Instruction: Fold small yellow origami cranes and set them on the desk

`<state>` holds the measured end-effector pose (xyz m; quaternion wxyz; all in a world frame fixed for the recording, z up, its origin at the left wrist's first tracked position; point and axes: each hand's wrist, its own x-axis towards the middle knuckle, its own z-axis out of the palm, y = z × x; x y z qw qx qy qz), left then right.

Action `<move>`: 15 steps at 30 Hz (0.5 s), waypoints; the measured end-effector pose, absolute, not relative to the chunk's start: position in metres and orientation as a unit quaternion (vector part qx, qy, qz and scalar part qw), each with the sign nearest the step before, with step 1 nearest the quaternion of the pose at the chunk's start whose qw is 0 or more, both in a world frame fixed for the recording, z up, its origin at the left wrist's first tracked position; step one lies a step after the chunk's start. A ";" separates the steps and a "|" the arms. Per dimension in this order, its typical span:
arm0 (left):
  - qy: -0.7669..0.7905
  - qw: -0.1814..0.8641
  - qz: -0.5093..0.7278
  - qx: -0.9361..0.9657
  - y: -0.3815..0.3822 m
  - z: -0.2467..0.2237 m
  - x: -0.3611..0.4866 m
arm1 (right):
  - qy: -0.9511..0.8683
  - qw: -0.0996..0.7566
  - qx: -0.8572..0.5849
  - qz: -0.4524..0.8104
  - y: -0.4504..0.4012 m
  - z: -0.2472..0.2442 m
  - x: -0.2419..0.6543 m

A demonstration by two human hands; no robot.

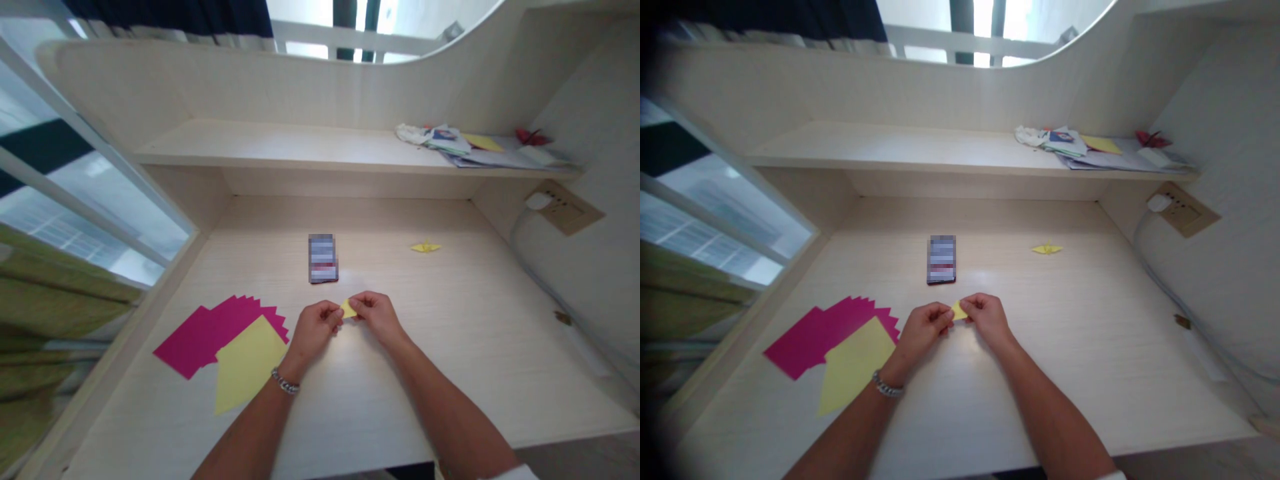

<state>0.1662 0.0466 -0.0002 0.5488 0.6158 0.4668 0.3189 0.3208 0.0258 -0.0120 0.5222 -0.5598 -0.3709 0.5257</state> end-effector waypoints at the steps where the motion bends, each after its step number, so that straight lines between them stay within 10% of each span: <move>1: 0.462 0.554 0.324 0.612 0.047 -0.002 0.167 | -0.373 0.526 -0.561 0.519 0.026 -0.013 0.321; 15: 0.469 0.570 0.360 0.571 0.048 -0.002 0.167 | -0.390 0.519 -0.560 0.516 0.024 -0.011 0.323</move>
